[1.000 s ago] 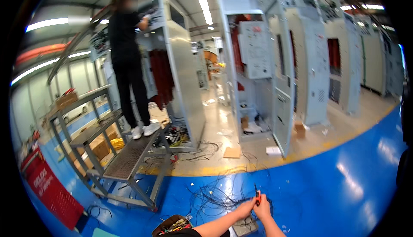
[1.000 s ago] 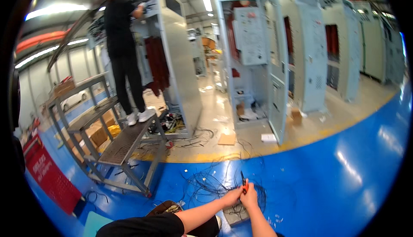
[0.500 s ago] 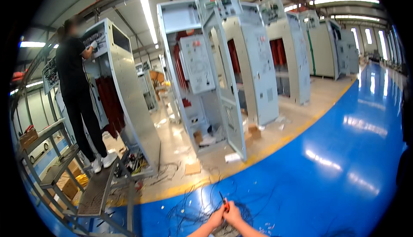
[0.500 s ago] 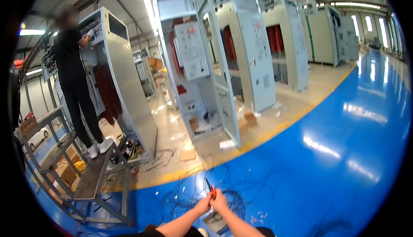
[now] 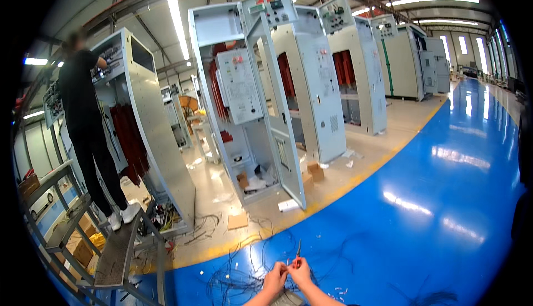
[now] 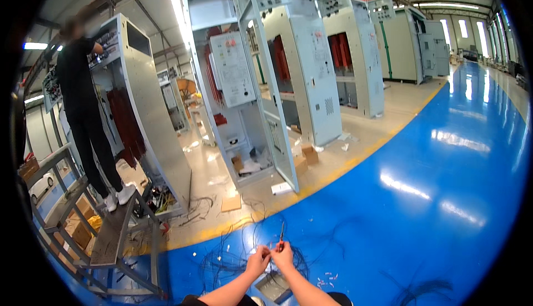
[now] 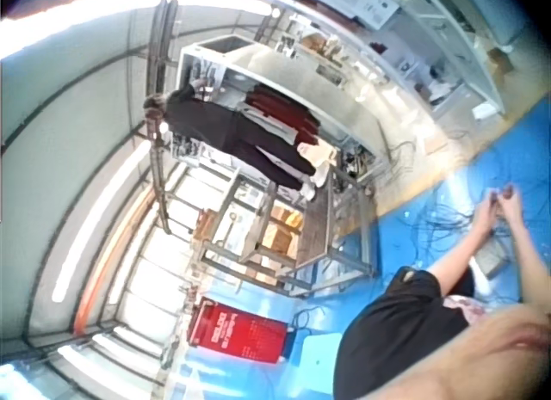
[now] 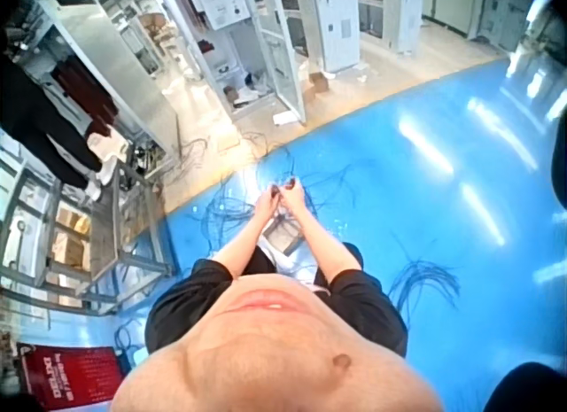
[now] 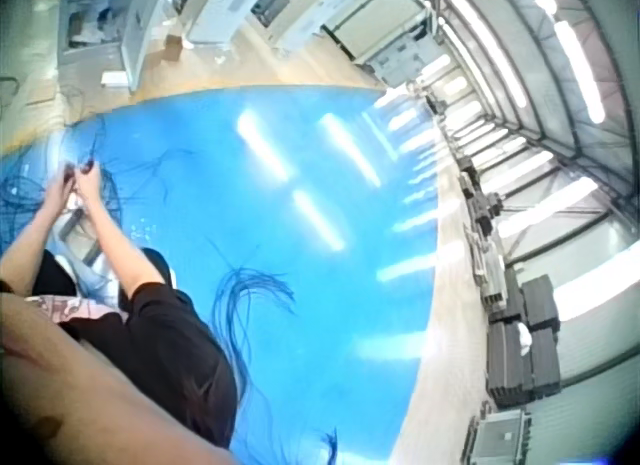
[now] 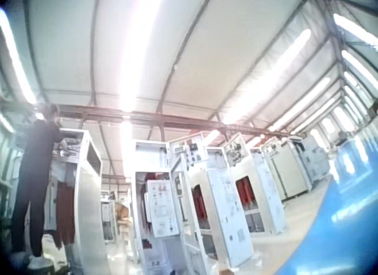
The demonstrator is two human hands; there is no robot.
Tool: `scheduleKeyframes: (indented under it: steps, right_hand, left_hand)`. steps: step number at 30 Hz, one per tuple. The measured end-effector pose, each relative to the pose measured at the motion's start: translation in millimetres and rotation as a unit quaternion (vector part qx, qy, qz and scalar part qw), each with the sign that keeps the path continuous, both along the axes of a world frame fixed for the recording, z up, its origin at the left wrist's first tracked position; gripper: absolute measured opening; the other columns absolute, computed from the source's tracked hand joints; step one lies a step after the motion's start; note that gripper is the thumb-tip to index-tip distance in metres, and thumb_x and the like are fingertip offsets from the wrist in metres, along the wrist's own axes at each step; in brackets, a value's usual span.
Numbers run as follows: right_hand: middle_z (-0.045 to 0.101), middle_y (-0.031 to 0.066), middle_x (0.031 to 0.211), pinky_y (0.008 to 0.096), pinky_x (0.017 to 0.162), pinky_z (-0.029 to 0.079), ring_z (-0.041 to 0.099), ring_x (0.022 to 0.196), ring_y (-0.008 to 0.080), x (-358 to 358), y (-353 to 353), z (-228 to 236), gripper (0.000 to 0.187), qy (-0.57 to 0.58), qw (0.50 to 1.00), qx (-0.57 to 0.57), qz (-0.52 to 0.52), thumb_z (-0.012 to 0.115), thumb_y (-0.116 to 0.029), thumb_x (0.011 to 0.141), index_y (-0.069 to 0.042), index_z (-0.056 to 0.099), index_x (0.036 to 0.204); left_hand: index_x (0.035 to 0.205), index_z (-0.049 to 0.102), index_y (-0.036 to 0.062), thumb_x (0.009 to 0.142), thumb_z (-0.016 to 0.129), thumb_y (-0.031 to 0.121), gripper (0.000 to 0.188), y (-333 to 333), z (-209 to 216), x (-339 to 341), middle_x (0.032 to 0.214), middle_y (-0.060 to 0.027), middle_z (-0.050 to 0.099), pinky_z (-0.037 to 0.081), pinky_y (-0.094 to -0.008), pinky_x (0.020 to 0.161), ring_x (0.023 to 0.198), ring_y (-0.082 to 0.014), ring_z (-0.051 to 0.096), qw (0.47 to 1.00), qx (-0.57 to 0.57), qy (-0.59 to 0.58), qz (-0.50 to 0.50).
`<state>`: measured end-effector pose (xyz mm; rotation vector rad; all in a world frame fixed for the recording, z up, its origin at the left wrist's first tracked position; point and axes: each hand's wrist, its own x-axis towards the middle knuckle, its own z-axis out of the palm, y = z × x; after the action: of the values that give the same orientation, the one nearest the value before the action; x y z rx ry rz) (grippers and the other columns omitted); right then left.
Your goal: The person sits on a red stool and strips the insulation from multiple black wires using orange-handled wire strippers. They then insert small white plastic connectors onto the exposed ends of the wires.
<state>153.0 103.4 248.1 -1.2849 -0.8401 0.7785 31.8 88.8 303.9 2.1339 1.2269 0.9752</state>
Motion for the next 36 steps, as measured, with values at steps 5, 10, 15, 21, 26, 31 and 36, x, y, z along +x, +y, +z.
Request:
scheduleKeyframes:
  steps: [5, 10, 15, 21, 26, 31, 36]
  right_hand:
    - [0.052, -0.0003, 0.077, 0.0279, 0.061, 0.049, 0.053, 0.068, 0.0111, 3.2, 9.4, -10.6, 0.035, 0.048, 0.998, 0.045, 0.005, 0.072, 0.001, 0.068, -0.008, 0.048, 0.092]
    - [0.053, 0.0025, 0.081, 0.0266, 0.059, 0.045, 0.052, 0.068, 0.0121, 12.4, -6.0, 40.1, 0.033, 0.169, 0.985, -0.001, 0.034, 0.068, 0.000, 0.074, -0.003, 0.049, 0.101]
    - [0.060, 0.0071, 0.082, 0.0259, 0.056, 0.044, 0.059, 0.067, 0.0138, 23.4, -16.9, 56.8, 0.033, 0.232, 0.972, -0.035, 0.022, 0.067, -0.001, 0.081, -0.002, 0.046, 0.106]
    - [0.060, 0.0102, 0.084, 0.0293, 0.060, 0.047, 0.059, 0.067, 0.0166, 40.6, -18.7, 65.8, 0.031, 0.232, 0.971, -0.051, 0.023, 0.066, 0.001, 0.081, -0.002, 0.044, 0.103]
    - [0.061, 0.0088, 0.083, 0.0256, 0.055, 0.044, 0.060, 0.066, 0.0151, 43.1, -15.0, 65.8, 0.030, 0.250, 0.967, -0.037, 0.029, 0.067, -0.003, 0.083, -0.004, 0.046, 0.105]
    - [0.060, 0.0088, 0.086, 0.0276, 0.059, 0.048, 0.061, 0.070, 0.0147, 40.8, -16.3, 62.5, 0.028, 0.204, 0.977, -0.045, 0.041, 0.066, -0.005, 0.084, -0.002, 0.048, 0.105]
    - [0.058, 0.0069, 0.080, 0.0277, 0.061, 0.048, 0.058, 0.068, 0.0140, 47.6, -20.0, 62.4, 0.026, 0.178, 0.980, -0.082, 0.036, 0.063, -0.002, 0.082, -0.002, 0.049, 0.104]
  left_hand:
    - [0.091, 0.057, 0.0045, 0.091, 0.061, 0.008, 0.006, 23.4, -22.5, 4.1, 0.075, -0.0001, 0.056, 0.044, -0.0253, 0.063, 0.072, -0.0088, 0.052, 0.980, -0.111, -0.159, -0.043]
    - [0.088, 0.055, 0.0039, 0.091, 0.058, 0.012, 0.009, 44.3, -16.7, 5.5, 0.077, 0.0001, 0.054, 0.042, -0.0253, 0.065, 0.073, -0.0086, 0.049, 0.960, -0.196, -0.181, -0.086]
    - [0.092, 0.054, 0.0049, 0.097, 0.054, 0.017, 0.013, 56.6, -24.0, 11.7, 0.086, 0.0005, 0.057, 0.042, -0.0234, 0.073, 0.082, -0.0069, 0.052, 0.950, -0.200, -0.164, -0.173]
    - [0.099, 0.058, 0.0043, 0.096, 0.053, 0.019, 0.016, 51.9, -5.5, 9.5, 0.084, -0.0048, 0.061, 0.045, -0.0277, 0.073, 0.080, -0.0115, 0.057, 0.970, -0.202, -0.006, -0.134]
    - [0.098, 0.061, 0.0050, 0.095, 0.052, 0.019, 0.017, 53.2, -4.2, 10.8, 0.077, -0.0021, 0.057, 0.044, -0.0278, 0.068, 0.072, -0.0112, 0.054, 0.973, -0.161, -0.006, -0.165]
    - [0.093, 0.061, 0.0043, 0.095, 0.051, 0.021, 0.020, 59.2, -7.1, 8.8, 0.076, -0.0003, 0.056, 0.043, -0.0269, 0.064, 0.068, -0.0090, 0.051, 0.938, -0.292, -0.023, -0.187]
    - [0.093, 0.063, 0.0049, 0.095, 0.051, 0.021, 0.020, 56.8, 0.2, 16.1, 0.072, 0.0002, 0.057, 0.038, -0.0260, 0.062, 0.068, -0.0078, 0.049, 0.928, -0.307, -0.024, -0.209]
